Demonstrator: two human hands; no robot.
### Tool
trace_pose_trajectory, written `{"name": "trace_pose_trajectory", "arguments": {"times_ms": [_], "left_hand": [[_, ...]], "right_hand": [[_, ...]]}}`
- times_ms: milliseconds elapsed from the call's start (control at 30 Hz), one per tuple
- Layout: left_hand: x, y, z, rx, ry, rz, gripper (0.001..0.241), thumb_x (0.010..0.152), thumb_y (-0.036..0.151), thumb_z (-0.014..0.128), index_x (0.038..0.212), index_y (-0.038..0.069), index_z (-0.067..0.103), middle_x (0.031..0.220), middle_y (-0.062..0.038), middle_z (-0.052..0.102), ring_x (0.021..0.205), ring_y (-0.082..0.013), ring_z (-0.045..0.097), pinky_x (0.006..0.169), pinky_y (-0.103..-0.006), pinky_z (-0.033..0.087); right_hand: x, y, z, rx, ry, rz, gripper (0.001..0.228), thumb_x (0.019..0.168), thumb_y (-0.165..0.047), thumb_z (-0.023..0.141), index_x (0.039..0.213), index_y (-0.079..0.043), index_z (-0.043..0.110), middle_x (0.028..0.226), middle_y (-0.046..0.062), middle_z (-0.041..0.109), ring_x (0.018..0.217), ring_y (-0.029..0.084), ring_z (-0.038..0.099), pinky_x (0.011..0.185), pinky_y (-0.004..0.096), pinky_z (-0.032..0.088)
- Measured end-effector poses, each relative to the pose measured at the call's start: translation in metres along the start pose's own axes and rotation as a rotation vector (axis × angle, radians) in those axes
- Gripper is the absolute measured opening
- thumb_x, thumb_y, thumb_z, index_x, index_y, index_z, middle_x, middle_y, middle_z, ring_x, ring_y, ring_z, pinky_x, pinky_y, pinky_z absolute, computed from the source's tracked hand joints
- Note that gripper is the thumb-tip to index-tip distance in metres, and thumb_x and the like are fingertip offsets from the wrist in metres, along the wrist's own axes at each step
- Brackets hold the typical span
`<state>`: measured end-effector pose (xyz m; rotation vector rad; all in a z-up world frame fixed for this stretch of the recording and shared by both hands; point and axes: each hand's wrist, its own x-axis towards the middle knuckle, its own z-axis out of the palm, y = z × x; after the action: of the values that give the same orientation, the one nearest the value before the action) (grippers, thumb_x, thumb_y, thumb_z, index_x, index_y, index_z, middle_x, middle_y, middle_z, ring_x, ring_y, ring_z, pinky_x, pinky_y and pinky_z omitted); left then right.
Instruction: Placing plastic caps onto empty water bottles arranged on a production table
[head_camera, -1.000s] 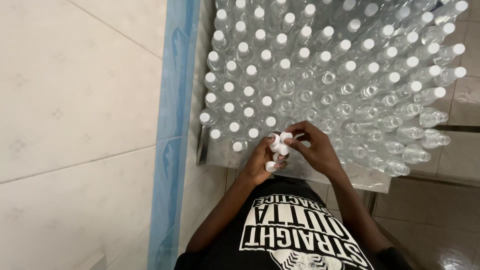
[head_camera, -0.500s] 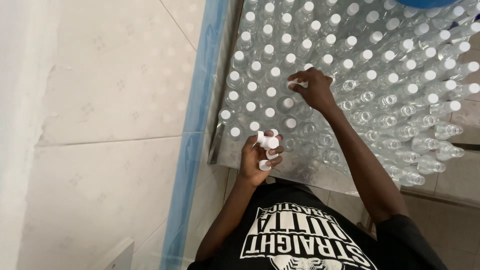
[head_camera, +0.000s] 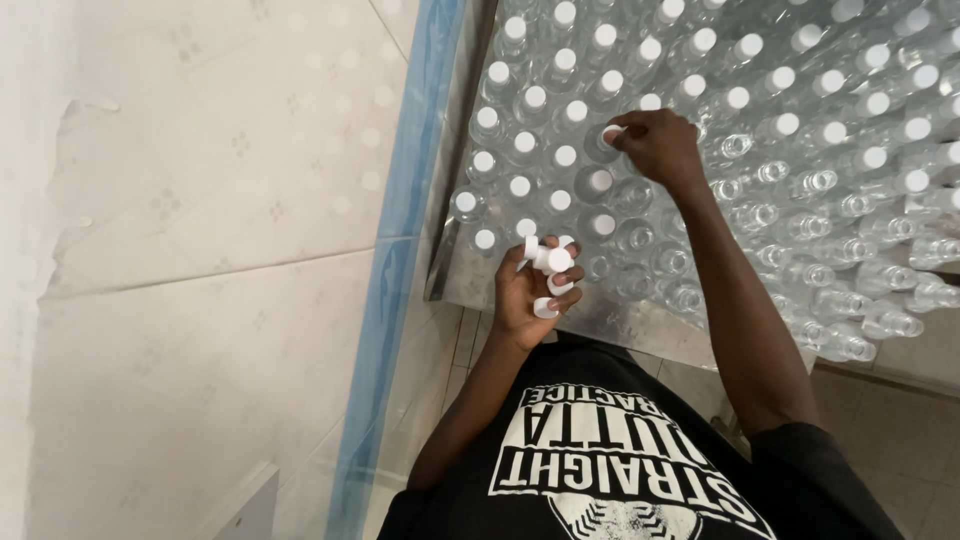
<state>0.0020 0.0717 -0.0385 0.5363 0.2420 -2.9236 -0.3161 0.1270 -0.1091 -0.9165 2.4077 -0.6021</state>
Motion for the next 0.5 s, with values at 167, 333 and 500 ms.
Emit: {"name": "trace_pose_trajectory", "arguments": {"times_ms": [167, 333, 500], "left_hand": [[0.01, -0.004, 0.008, 0.022, -0.009, -0.026, 0.032, 0.101, 0.039, 0.064, 0.115, 0.011, 0.073, 0.115, -0.01, 0.058, 0.082, -0.0166, 0.056, 0.049, -0.0252, 0.046], [0.018, -0.009, 0.005, 0.107, 0.07, -0.022, 0.032, 0.103, 0.038, 0.062, 0.115, 0.011, 0.071, 0.113, -0.011, 0.065, 0.081, -0.0176, 0.058, 0.049, -0.0248, 0.044], [0.029, -0.008, -0.005, 0.183, 0.119, 0.069, 0.03, 0.104, 0.039, 0.064, 0.117, 0.013, 0.072, 0.11, -0.01, 0.068, 0.082, -0.0171, 0.062, 0.051, -0.0238, 0.047]], "right_hand": [[-0.01, -0.024, -0.019, 0.158, 0.006, 0.072, 0.023, 0.098, -0.041, 0.083, 0.119, -0.031, 0.084, 0.089, -0.003, 0.08, 0.098, 0.035, 0.078, 0.101, 0.053, 0.054], [-0.02, -0.015, -0.008, 0.103, 0.117, -0.037, 0.024, 0.107, -0.039, 0.08, 0.126, -0.023, 0.082, 0.1, 0.007, 0.082, 0.105, 0.043, 0.076, 0.094, 0.061, 0.058], [-0.146, -0.108, -0.047, 0.149, 0.171, -0.145, 0.025, 0.108, -0.034, 0.076, 0.107, -0.009, 0.076, 0.113, 0.019, 0.078, 0.102, 0.049, 0.072, 0.087, 0.06, 0.057]]}}
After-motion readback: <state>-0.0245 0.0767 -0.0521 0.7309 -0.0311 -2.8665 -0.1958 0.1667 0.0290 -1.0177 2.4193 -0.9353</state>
